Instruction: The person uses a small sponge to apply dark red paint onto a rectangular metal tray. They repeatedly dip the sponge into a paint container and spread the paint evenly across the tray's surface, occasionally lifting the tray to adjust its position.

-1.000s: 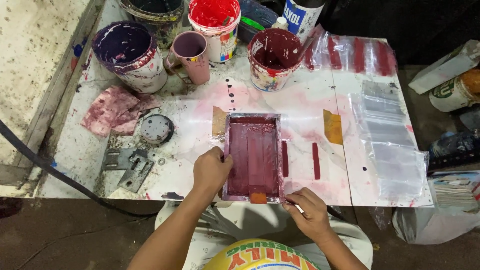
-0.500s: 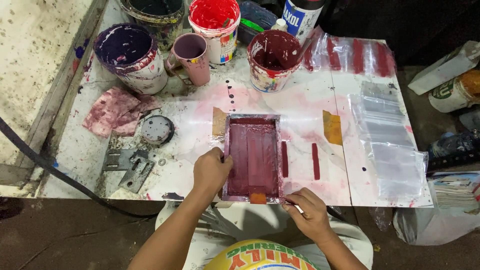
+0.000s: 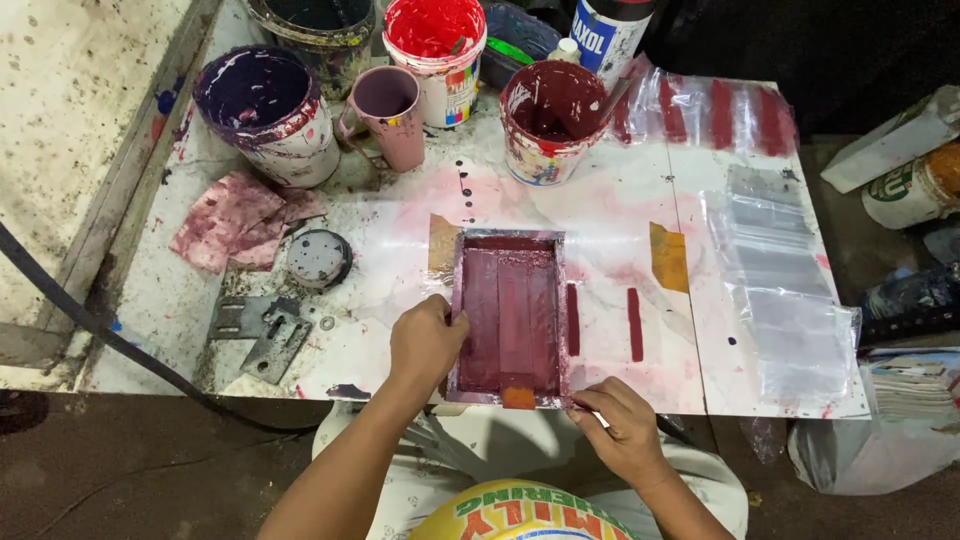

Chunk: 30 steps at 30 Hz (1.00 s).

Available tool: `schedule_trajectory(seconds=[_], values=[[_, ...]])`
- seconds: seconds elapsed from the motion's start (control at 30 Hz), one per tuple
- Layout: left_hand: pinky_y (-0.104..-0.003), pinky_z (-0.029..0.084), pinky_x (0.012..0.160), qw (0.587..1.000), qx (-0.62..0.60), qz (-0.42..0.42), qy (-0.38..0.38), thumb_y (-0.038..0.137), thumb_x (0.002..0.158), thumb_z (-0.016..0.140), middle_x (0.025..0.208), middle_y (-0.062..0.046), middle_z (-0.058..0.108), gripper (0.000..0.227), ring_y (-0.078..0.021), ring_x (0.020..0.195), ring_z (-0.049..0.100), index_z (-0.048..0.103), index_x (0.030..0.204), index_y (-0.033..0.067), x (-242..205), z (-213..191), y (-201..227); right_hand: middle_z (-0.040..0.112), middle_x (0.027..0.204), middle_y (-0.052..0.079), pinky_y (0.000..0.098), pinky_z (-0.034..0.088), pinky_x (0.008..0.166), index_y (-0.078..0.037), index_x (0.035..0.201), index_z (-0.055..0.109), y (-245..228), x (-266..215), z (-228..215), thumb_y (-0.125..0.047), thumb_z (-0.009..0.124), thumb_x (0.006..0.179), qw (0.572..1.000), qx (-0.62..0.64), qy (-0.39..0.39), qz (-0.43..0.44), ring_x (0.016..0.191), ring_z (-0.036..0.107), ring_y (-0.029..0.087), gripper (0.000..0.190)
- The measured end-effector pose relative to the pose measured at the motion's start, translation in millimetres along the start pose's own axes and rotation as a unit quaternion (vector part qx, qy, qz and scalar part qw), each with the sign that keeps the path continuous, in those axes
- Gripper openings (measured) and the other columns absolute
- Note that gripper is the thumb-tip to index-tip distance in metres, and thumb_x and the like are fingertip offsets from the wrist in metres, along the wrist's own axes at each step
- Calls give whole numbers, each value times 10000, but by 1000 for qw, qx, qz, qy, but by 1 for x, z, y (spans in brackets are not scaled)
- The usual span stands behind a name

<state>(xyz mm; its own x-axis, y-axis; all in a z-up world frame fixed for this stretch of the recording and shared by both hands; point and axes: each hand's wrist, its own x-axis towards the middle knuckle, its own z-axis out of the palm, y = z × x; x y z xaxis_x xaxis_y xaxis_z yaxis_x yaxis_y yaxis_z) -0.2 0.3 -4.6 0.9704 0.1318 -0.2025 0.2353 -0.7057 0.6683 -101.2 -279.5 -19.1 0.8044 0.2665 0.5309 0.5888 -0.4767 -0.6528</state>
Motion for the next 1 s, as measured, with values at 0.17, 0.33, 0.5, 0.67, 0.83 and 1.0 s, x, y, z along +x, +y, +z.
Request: schedule_trajectory(seconds=[0.17,0.33,0.5,0.67,0.83,1.0], values=[[-399,353,534,1000,2,5,4,244,889,624,573,-59,551,327,-231,541,448,463,648,89,0,0,0,714,843,98,284,520,622,7,996,708,-2,2,-1,-127,689,922,1000,-7,3,-13,710,627,197,154],[-407,345,530,1000,6,7,6,245,886,616,573,-65,554,321,-239,539,455,464,651,89,0,0,0,718,848,103,292,515,623,11,1000,709,-3,3,-1,-98,702,907,1000,-1,-2,-10,714,626,202,143],[-395,347,528,1000,4,2,-4,255,900,631,573,-61,556,322,-231,539,457,484,666,90,-1,-2,3,714,832,94,280,514,620,2,973,705,-5,5,-1,-85,704,901,1000,-2,7,-12,705,624,193,112],[-414,366,542,1000,13,8,1,267,894,625,583,-81,576,290,-263,555,499,520,697,82,2,3,-3,713,827,92,285,510,619,3,977,710,-4,4,-1,-89,701,907,1000,-1,7,-13,704,622,195,116],[-409,383,543,1000,10,1,0,260,892,613,584,-86,598,252,-263,553,513,577,728,71,1,1,0,715,827,91,285,511,617,0,972,713,-4,5,-1,-95,698,910,1000,-4,7,-17,705,625,196,115],[-415,376,539,1000,13,14,8,264,899,631,582,-79,582,302,-262,550,506,518,685,82,1,3,-3,720,825,87,282,516,616,-9,974,716,-5,5,-2,-80,706,900,1000,-6,-1,-10,709,631,192,103]])
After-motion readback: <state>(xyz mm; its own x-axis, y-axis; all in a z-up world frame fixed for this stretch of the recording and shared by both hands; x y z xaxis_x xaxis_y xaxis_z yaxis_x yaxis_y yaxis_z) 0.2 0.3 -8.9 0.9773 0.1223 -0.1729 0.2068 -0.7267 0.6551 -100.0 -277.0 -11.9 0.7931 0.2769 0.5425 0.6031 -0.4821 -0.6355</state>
